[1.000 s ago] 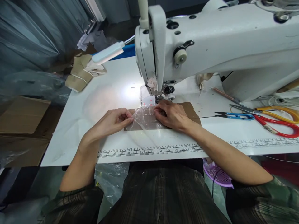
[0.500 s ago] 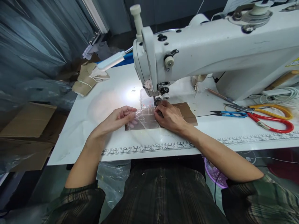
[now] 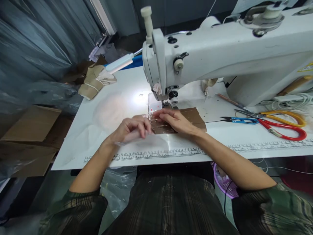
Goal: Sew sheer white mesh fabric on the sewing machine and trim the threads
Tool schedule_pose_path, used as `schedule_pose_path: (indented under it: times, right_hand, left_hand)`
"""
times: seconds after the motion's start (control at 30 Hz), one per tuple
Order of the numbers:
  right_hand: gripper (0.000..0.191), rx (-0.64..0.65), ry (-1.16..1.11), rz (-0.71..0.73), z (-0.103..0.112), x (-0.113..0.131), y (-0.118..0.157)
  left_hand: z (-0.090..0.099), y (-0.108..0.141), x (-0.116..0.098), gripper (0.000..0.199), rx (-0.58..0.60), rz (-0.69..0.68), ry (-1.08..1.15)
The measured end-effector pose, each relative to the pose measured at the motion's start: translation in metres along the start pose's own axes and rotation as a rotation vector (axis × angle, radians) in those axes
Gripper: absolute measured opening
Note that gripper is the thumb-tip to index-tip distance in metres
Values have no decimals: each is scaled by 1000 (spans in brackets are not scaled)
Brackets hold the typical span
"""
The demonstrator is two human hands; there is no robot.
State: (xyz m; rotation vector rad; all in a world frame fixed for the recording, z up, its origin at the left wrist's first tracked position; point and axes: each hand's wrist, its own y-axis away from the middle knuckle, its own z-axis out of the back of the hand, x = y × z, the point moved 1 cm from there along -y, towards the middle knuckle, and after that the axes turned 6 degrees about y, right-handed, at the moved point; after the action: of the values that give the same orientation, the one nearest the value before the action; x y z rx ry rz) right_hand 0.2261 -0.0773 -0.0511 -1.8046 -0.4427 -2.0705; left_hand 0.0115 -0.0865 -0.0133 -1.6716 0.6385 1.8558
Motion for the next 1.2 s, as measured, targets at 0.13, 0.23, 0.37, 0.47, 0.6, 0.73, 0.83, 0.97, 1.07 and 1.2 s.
schedule_pose_path:
  times: [0.13, 0.23, 0.37, 0.47, 0.6, 0.73, 0.83, 0.97, 1.07, 1.2]
  right_hand:
    - [24, 313, -224, 14, -21, 6, 3]
    - [16, 497, -458, -15, -33, 8, 6]
    - [22, 633, -401, -86, -26, 11, 9]
    - [10, 600, -271, -81, -12, 14, 7]
    - [14, 328, -232, -142, -1, 12, 0]
    - [23, 122, -169, -244, 1, 10, -4]
    - [28, 70, -98, -268, 6, 8, -4]
    - [21, 33, 121, -229, 18, 1, -3]
    - [23, -71, 427, -165, 29, -2, -3]
    - [17, -206, 800, -67, 40, -5, -2]
  left_hand:
    - [-24, 7, -23, 56, 227, -105, 73]
    - [-25, 14, -30, 50, 161, -109, -13]
    - [-4, 19, -28, 37, 133, -89, -96]
    - [14, 16, -19, 31, 146, -44, -31]
    - [25, 7, -1, 27, 33, 172, 132]
    - [25, -1, 14, 54, -141, 290, 312]
    - [29, -6, 18, 70, -132, 301, 183]
    - [47, -16, 15, 68, 3, 357, -105]
    - [62, -24, 4, 53, 64, 346, -505]
    - [65, -38, -8, 27, -71, 87, -956]
